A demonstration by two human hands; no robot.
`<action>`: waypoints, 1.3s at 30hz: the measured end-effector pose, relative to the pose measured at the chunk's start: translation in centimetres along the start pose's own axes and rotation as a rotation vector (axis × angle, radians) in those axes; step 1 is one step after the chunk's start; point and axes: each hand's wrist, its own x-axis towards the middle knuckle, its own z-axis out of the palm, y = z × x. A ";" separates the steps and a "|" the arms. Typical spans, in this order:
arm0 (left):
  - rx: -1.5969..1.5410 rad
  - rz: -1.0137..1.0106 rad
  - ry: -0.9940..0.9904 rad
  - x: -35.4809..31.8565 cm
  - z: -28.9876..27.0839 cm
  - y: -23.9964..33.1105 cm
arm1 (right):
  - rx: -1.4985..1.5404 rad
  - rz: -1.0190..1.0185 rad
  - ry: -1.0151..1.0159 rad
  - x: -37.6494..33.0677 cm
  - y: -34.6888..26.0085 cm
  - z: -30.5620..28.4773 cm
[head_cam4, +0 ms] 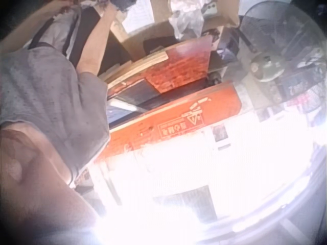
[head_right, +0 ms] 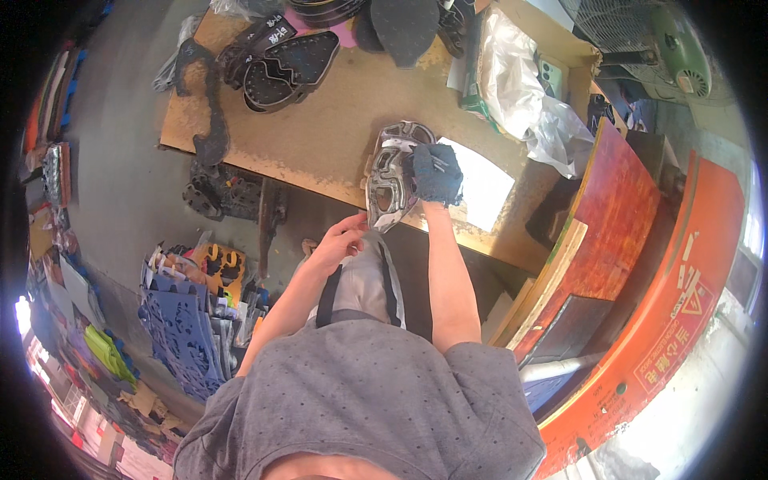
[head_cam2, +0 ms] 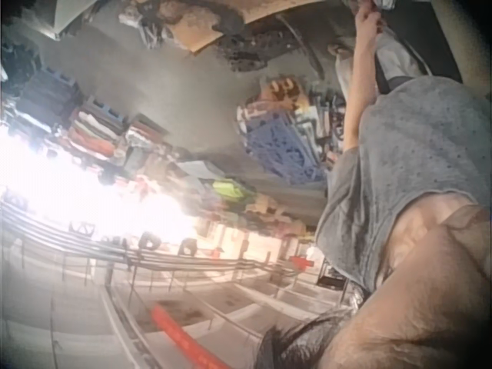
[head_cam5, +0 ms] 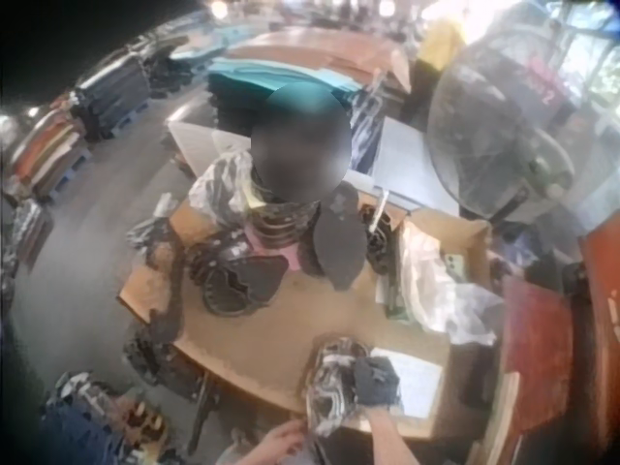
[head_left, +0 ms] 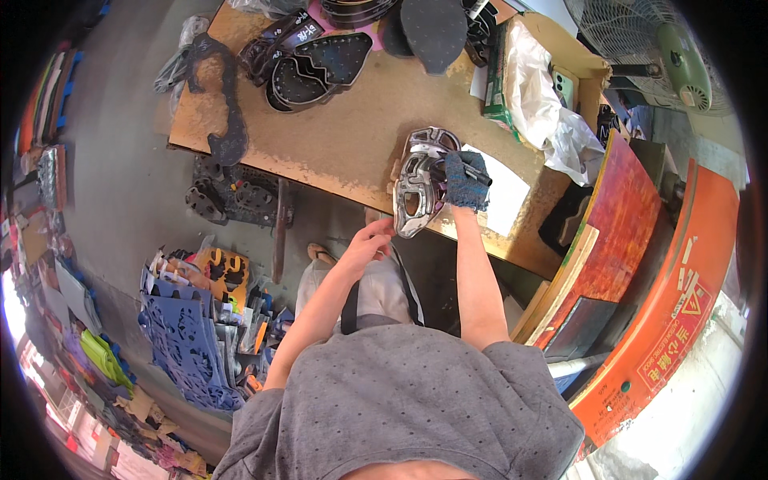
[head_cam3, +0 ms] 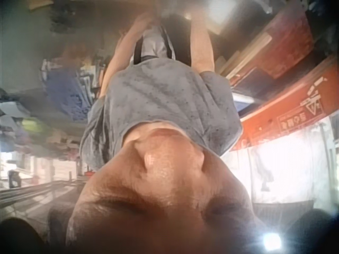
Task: The person uses shears to cut a blue sheet of material on a workbench, then walks through the workshop to retrieve another sheet and returns to continue cutting. The person handles the material and shears throughout, removing cut pieces and placing them aside.
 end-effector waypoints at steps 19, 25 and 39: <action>-0.063 0.003 -0.077 -0.5 0.9 0.2 | -0.186 -0.043 -0.023 0.6 -0.1 0.4; -0.074 0.002 -0.087 -0.3 0.7 0.2 | -0.143 -0.039 0.002 0.6 -0.1 0.2; -0.067 0.004 -0.082 0.0 0.7 0.3 | -0.195 -0.030 -0.049 0.7 0.5 0.0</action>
